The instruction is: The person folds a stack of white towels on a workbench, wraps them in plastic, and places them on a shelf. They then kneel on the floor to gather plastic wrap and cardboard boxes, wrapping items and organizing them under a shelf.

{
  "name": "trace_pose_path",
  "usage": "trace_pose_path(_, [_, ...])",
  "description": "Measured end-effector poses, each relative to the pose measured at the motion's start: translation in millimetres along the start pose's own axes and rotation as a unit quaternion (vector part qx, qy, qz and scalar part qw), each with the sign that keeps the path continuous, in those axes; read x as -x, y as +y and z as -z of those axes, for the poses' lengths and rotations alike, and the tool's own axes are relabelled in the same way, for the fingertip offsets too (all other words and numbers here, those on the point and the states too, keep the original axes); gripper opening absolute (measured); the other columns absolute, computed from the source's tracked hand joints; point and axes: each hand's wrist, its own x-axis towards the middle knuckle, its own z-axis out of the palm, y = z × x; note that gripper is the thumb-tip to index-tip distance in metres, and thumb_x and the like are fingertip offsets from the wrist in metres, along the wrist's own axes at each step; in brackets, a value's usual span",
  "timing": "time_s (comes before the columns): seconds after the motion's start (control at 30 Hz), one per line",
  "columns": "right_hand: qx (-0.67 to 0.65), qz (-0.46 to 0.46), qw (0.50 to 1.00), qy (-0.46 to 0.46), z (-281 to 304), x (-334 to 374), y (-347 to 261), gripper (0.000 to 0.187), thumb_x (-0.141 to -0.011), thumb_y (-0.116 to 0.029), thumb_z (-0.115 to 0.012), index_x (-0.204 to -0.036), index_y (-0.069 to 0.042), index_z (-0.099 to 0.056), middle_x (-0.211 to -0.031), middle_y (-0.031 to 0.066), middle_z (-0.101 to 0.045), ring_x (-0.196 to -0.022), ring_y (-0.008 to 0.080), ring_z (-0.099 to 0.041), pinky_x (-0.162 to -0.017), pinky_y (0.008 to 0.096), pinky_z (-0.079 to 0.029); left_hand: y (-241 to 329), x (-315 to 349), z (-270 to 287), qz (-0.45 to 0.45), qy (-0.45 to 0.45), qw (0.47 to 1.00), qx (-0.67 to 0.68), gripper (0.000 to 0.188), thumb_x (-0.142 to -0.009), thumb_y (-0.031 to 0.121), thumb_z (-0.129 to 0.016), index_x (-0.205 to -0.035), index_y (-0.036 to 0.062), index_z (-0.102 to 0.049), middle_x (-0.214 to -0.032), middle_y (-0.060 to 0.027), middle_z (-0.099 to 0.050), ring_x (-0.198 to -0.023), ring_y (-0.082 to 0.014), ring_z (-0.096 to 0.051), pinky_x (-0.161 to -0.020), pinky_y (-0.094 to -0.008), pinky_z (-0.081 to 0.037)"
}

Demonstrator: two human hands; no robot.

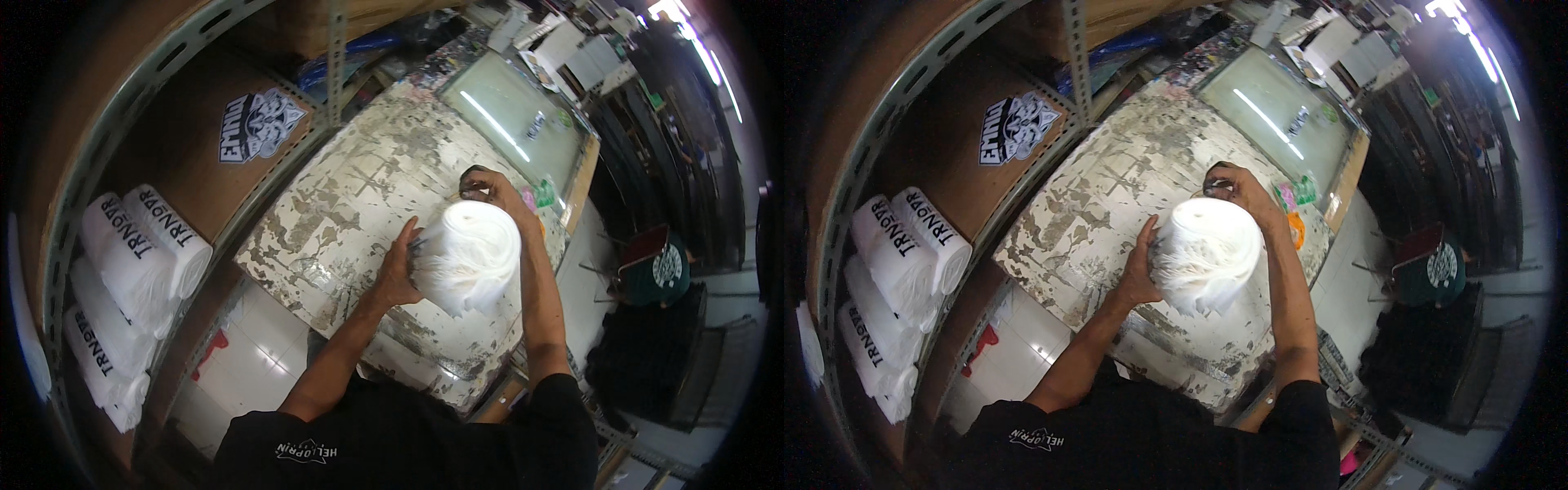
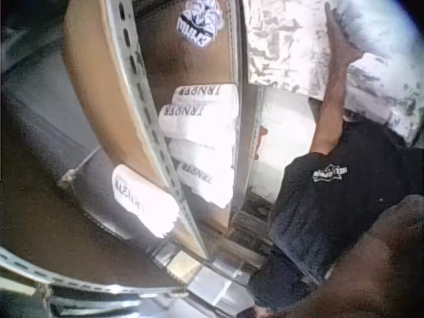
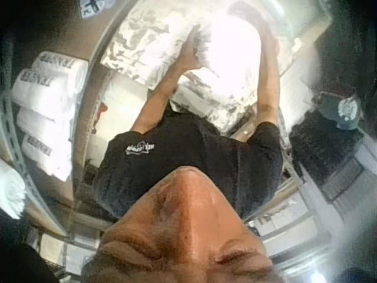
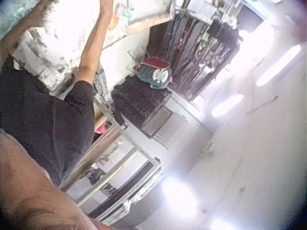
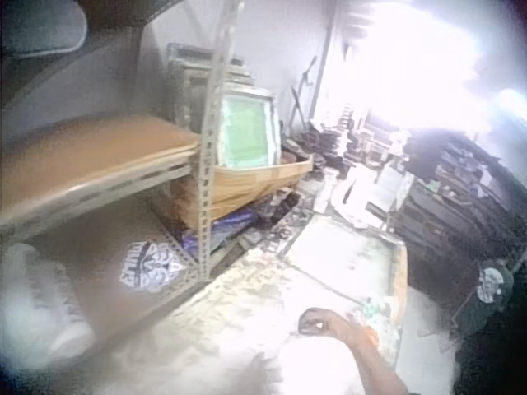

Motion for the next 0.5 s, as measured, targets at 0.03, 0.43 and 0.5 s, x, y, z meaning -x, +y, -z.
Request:
trace_pose_path(0.03, [0.015, 0.019, 0.998, -0.058, -1, -14, -10, 0.012, -0.082, -0.001, -0.069, -0.092, 0.003, -0.064, -0.095, 0.0082, -0.062, -0.09, 0.0174, -0.057, -0.079, 0.0311, -0.045, -4, 0, 1, 0.021, -0.026, 0.999, 0.015, 0.136, -0.052, 0.017, -0.096, -0.153, 0.0049, -0.005, -0.137, -0.0228, -0.047, -0.125, -0.0313, -0.051, -0.106, -0.0437, -0.042])
trace_pose_path(0.43, [0.033, 0.031, 0.942, -0.333, -46, -77, -54, 0.019, -0.068, 0.009, -0.07, -0.085, 0.001, -0.069, -0.097, 0.0093, -0.056, -0.095, 0.0236, -0.054, -0.084, 0.0365, -0.043, -8, 0, 8, 0.024, 0.003, 0.999, 0.022, 0.136, -0.055, 0.018, -0.093, -0.151, 0.0041, 0.002, -0.134, -0.0281, -0.047, -0.125, -0.0363, -0.05, -0.106, -0.0467, -0.039])
trace_pose_path(0.5, [0.038, 0.038, 0.94, -0.337, -45, -78, -54, 0.019, -0.068, 0.01, -0.07, -0.084, 0.001, -0.068, -0.097, 0.0092, -0.056, -0.095, 0.0236, -0.054, -0.083, 0.0368, -0.043, -2, -4, 10, 0.033, -0.004, 0.999, 0.036, 0.132, -0.055, 0.018, -0.093, -0.149, 0.0033, -0.001, -0.134, -0.028, -0.046, -0.126, -0.0368, -0.049, -0.106, -0.0469, -0.038])
